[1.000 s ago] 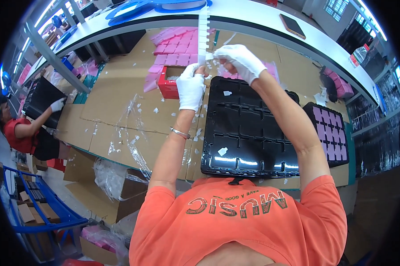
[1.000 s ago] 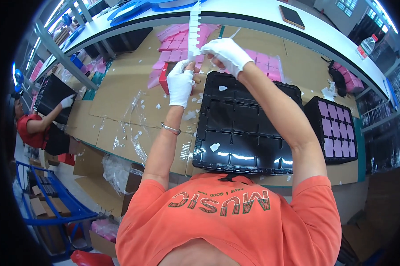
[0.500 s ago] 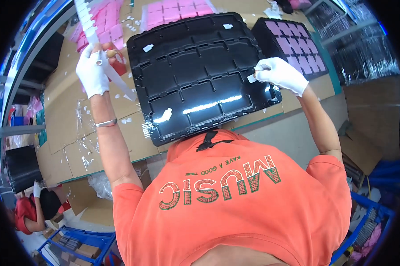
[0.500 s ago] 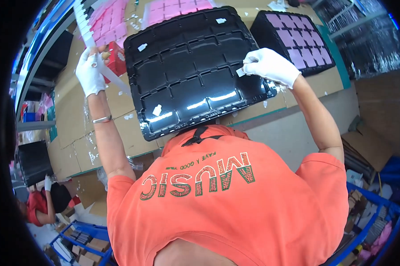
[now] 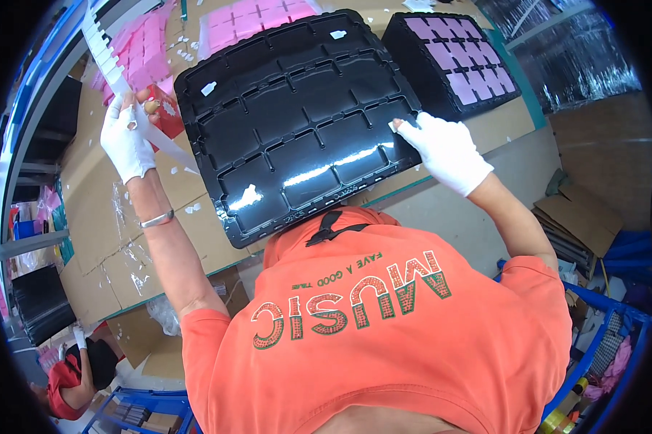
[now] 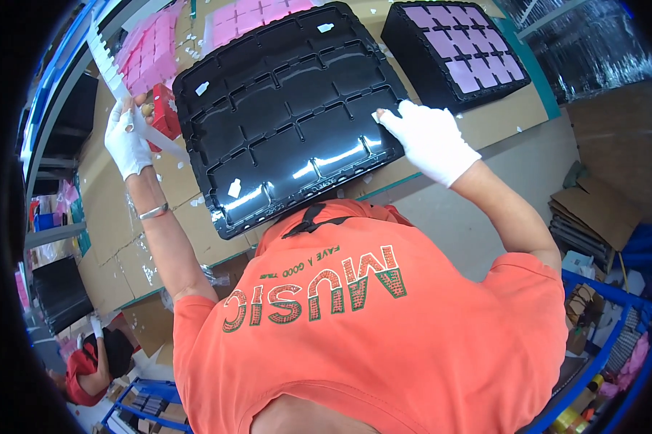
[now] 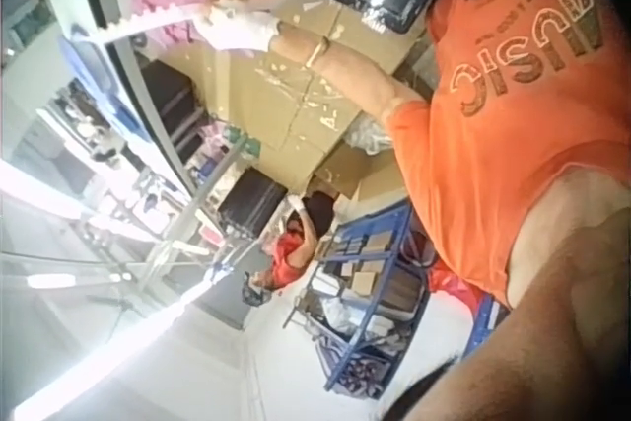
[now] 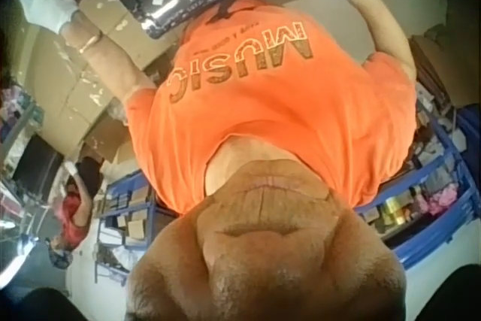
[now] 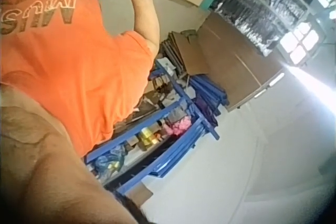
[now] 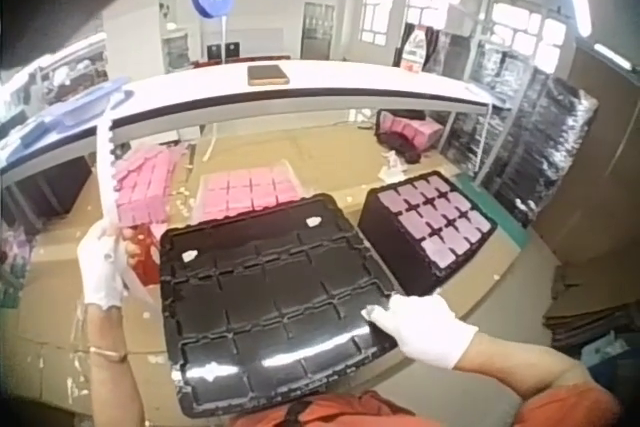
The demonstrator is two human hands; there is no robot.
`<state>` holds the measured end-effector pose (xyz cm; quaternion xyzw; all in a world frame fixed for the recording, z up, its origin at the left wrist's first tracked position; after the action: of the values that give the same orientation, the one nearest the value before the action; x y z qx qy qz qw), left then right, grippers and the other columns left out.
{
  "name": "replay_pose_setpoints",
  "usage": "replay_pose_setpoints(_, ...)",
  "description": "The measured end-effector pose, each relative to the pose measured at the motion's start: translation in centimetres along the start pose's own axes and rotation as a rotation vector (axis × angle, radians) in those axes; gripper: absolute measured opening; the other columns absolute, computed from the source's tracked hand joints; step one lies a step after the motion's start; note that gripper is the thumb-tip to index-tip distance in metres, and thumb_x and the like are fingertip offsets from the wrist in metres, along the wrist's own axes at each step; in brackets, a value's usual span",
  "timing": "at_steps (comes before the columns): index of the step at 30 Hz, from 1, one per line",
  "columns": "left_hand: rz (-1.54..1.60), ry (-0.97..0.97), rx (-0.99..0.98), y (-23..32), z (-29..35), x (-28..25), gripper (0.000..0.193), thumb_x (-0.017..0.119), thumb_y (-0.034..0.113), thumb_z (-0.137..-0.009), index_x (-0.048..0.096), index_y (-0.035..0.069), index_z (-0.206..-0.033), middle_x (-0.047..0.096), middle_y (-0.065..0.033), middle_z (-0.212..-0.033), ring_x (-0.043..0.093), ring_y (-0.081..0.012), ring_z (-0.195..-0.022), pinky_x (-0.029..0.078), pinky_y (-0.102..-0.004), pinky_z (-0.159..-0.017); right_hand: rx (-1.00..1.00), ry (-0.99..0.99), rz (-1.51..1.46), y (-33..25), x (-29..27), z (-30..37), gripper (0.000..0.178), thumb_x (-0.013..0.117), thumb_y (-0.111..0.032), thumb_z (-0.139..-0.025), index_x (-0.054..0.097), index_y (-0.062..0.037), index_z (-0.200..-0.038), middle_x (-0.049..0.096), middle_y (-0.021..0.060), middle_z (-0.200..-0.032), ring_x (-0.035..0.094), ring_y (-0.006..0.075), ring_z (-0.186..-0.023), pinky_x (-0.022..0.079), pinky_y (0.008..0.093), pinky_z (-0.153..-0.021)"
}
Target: The person applies adhesive pieces from a strip onto black plastic trays, fits pink foam sheets into each tray, and stacks the finished trays.
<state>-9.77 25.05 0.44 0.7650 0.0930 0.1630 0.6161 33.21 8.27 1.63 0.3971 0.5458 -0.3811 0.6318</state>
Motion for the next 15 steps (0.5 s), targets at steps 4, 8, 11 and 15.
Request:
replay_pose_setpoints(4, -0.08, 0.03, 0.004, 0.7, -0.1, -0.6, 0.027, 0.062, 0.019, -0.096, 0.065, -0.005, -0.107, 0.069, -0.0108, -0.085, 0.063, -0.0124, -0.066, 0.049, -0.0231, -0.055, -0.067, 0.048, 0.052, -1.5, 0.6, -0.3, 0.042, 0.054, -0.007, -0.084, 0.056, -0.0021, -0.126, 0.064, 0.0145, -0.102, 0.066, 0.0275, -0.084, 0.053, 0.0389, -0.069)
replay_pose_setpoints(8, 0.154, -0.219, -0.04, -0.7, -0.1, -0.8, 0.024, 0.06, 0.024, -0.095, 0.068, 0.002, -0.09, 0.065, -0.0037, -0.067, 0.06, -0.0094, -0.055, 0.046, -0.0223, -0.05, -0.152, -0.125, -0.003, -1.3, -2.1, -2.5, 0.035, 0.052, -0.008, -0.084, 0.062, -0.0054, -0.117, 0.063, 0.0147, -0.096, 0.066, 0.0309, -0.085, 0.051, 0.0451, -0.066)
replay_pose_setpoints(11, -0.057, -0.018, 0.002, -1.2, 0.5, -0.9, 0.02, 0.06, 0.022, -0.097, 0.065, 0.003, -0.092, 0.065, -0.003, -0.073, 0.059, -0.0077, -0.056, 0.046, -0.0213, -0.047, -0.262, 0.179, -0.046, -3.7, -8.4, -8.5, 0.033, 0.061, -0.007, -0.081, 0.062, -0.0071, -0.114, 0.058, 0.0114, -0.088, 0.063, 0.0296, -0.077, 0.049, 0.0434, -0.061)
replay_pose_setpoints(15, 0.063, -0.028, -0.081, 0.9, 1.9, -1.4, 0.024, 0.06, 0.019, -0.097, 0.063, 0.0, -0.111, 0.066, -0.0029, -0.078, 0.06, -0.0068, -0.055, 0.043, -0.0196, -0.045, -0.641, 0.849, -0.026, -9.2, -18.2, -18.6, 0.031, 0.058, -0.008, -0.086, 0.061, -0.0043, -0.116, 0.064, 0.0161, -0.099, 0.062, 0.0337, -0.088, 0.051, 0.0422, -0.075)
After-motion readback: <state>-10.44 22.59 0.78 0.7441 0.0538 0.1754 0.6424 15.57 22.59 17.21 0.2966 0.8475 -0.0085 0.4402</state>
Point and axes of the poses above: each hand's wrist, its own z-axis away from the middle knuckle, its own x-axis out of the palm, y = z × x, the point moved 5 cm from there along -z, towards the middle knuckle
